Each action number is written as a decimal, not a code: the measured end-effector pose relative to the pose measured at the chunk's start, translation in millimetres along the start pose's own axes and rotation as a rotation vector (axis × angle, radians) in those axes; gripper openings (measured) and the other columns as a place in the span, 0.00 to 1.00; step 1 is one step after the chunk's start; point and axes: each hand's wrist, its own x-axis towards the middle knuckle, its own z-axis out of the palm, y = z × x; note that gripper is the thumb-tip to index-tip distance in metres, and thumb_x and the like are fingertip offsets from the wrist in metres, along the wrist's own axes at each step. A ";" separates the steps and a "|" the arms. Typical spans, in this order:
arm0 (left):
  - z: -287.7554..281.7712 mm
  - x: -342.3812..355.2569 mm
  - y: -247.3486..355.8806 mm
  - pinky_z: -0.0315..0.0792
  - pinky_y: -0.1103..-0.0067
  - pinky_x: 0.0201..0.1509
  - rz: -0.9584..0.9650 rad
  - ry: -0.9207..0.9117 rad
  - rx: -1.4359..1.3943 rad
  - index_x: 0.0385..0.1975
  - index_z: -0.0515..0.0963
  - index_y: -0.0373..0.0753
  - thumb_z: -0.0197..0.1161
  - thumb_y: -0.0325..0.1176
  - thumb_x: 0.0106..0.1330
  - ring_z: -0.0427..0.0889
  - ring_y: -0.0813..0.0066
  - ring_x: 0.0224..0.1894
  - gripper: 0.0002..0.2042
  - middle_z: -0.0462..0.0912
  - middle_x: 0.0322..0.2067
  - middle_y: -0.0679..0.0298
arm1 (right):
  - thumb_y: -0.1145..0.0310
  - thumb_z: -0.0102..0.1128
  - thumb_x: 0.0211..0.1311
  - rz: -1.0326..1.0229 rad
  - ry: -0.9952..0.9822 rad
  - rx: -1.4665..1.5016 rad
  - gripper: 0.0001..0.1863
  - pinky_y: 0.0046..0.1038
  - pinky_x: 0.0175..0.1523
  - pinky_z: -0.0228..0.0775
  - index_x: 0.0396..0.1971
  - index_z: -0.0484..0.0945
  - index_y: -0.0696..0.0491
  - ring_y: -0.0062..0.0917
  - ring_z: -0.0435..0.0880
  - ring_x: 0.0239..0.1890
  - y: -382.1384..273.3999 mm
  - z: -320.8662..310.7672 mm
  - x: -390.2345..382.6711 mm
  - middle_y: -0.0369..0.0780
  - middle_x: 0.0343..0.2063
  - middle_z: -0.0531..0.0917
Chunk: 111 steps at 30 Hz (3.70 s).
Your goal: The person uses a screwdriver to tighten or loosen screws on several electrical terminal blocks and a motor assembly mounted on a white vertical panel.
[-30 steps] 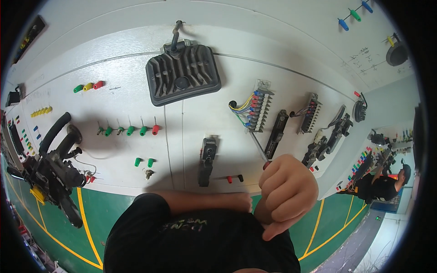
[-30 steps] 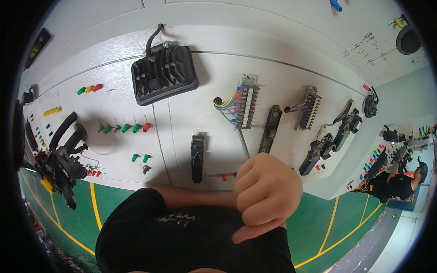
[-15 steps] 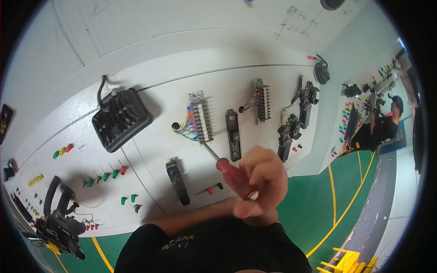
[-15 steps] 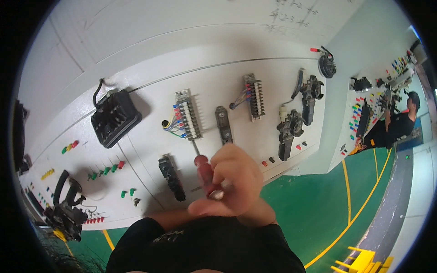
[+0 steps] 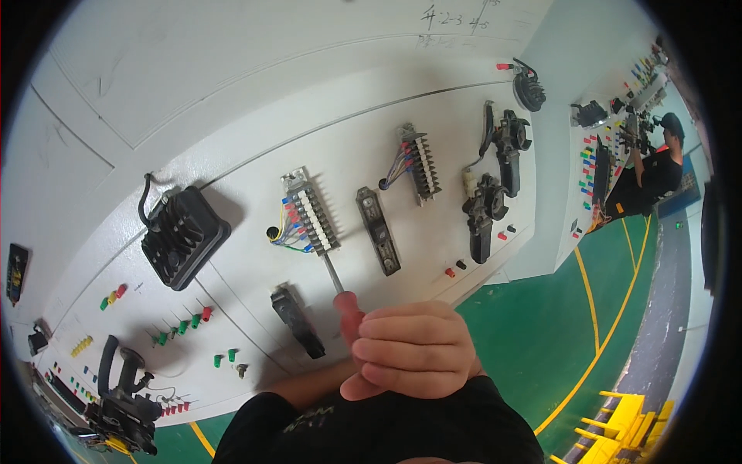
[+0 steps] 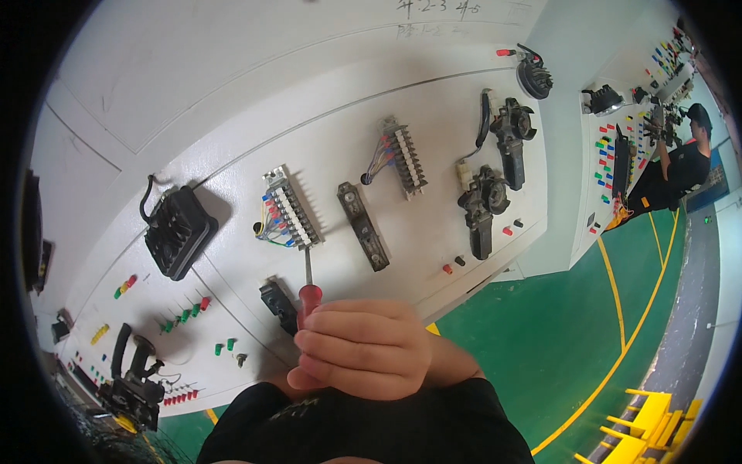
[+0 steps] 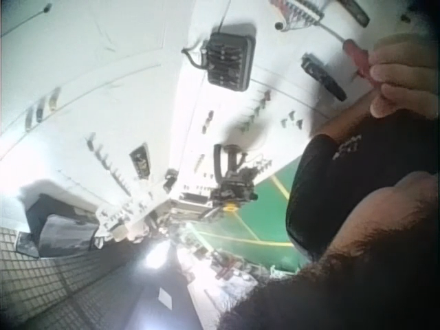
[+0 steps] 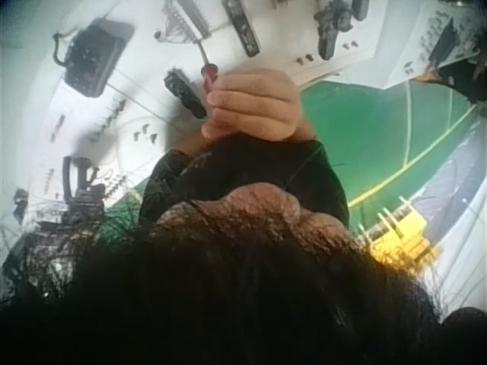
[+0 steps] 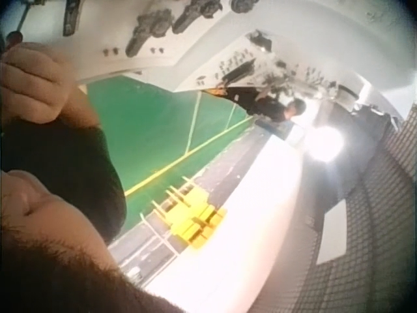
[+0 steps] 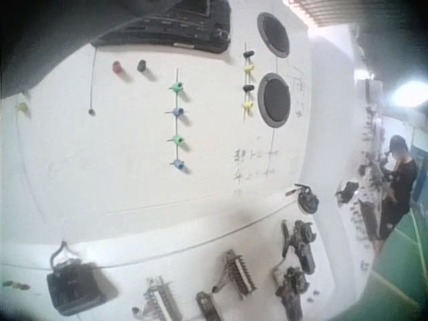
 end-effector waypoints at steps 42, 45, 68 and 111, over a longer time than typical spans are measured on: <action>-13.9 24.0 27.2 0.75 0.69 0.29 0.106 -0.046 0.172 0.15 0.79 0.46 0.61 0.33 0.57 0.84 0.65 0.27 0.09 0.81 0.19 0.65 | 0.70 0.81 0.42 0.539 -0.194 -0.131 0.31 0.40 0.46 0.83 0.46 0.74 0.59 0.41 0.89 0.38 -16.0 -33.2 5.8 0.47 0.34 0.86; -7.8 23.0 25.8 0.75 0.69 0.29 0.107 -0.009 0.151 0.15 0.79 0.46 0.61 0.33 0.57 0.84 0.65 0.27 0.09 0.81 0.19 0.65 | 0.70 0.82 0.42 0.389 -0.315 -0.241 0.31 0.37 0.44 0.84 0.47 0.73 0.56 0.43 0.89 0.40 -15.6 -38.0 10.1 0.48 0.37 0.86; -6.0 27.3 25.4 0.76 0.69 0.27 0.126 -0.021 0.163 0.17 0.81 0.46 0.62 0.33 0.57 0.85 0.66 0.26 0.07 0.83 0.19 0.66 | 0.50 0.64 0.66 0.174 0.003 -0.018 0.17 0.30 0.32 0.63 0.47 0.74 0.41 0.35 0.74 0.34 10.2 0.9 -25.5 0.41 0.40 0.70; -19.2 23.1 27.1 0.75 0.68 0.27 0.176 -0.005 0.177 0.15 0.79 0.44 0.62 0.33 0.53 0.84 0.63 0.26 0.07 0.82 0.19 0.63 | 0.64 0.61 0.67 -0.117 0.008 -0.250 0.14 0.37 0.34 0.68 0.47 0.73 0.54 0.40 0.77 0.38 5.9 -7.1 -25.8 0.45 0.43 0.77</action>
